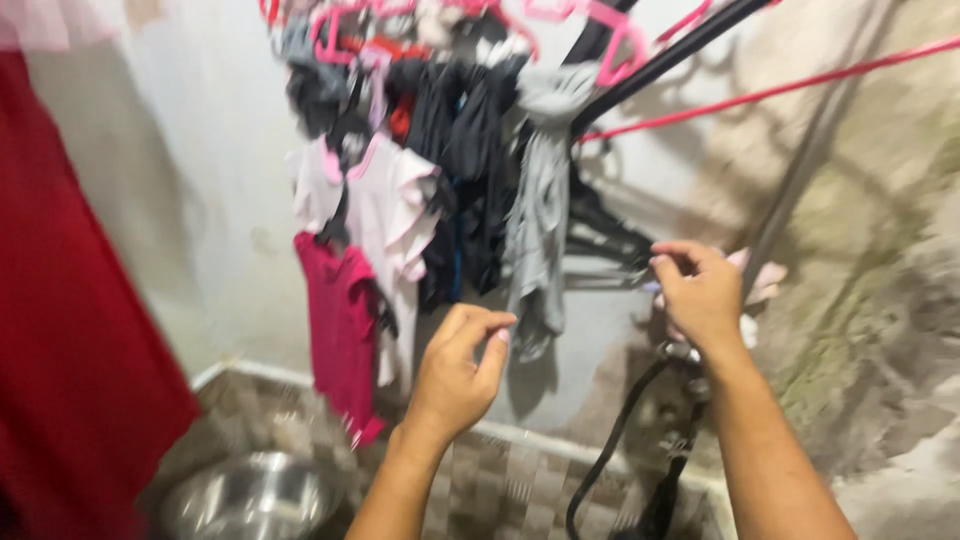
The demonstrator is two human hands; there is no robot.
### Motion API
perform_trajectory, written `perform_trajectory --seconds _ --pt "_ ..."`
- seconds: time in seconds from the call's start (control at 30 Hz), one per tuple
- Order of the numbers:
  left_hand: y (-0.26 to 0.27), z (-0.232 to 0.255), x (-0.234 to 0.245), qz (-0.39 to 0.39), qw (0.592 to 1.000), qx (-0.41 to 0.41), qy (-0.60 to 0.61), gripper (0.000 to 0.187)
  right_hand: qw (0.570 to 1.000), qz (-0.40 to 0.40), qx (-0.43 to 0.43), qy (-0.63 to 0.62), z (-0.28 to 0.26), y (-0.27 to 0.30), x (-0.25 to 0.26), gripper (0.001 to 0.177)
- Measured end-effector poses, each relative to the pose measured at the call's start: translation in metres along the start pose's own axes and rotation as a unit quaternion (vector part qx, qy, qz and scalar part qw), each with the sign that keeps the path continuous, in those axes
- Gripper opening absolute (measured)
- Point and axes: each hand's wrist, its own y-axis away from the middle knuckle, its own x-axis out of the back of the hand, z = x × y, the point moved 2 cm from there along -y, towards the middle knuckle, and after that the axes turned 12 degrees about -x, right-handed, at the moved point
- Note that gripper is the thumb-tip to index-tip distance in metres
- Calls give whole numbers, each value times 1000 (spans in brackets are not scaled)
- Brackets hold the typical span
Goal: Hang several pieces of wet or clean clothing from a laundry basket onto plastic hangers in a bathroom setting.
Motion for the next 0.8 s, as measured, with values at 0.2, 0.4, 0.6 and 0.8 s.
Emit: perform_trajectory --seconds 0.2,0.4,0.6,0.8 --pt "-29 9 -24 -57 996 38 52 16 965 -92 -90 -227 12 -62 13 31" --pt "-41 11 -37 -79 995 25 59 16 960 -19 -65 -273 -31 -87 19 40" --pt "-36 15 -69 -103 991 13 86 15 985 111 39 -130 -52 76 84 24" --pt "-29 61 -166 -160 959 -29 231 17 918 395 7 -38 21 201 212 25"
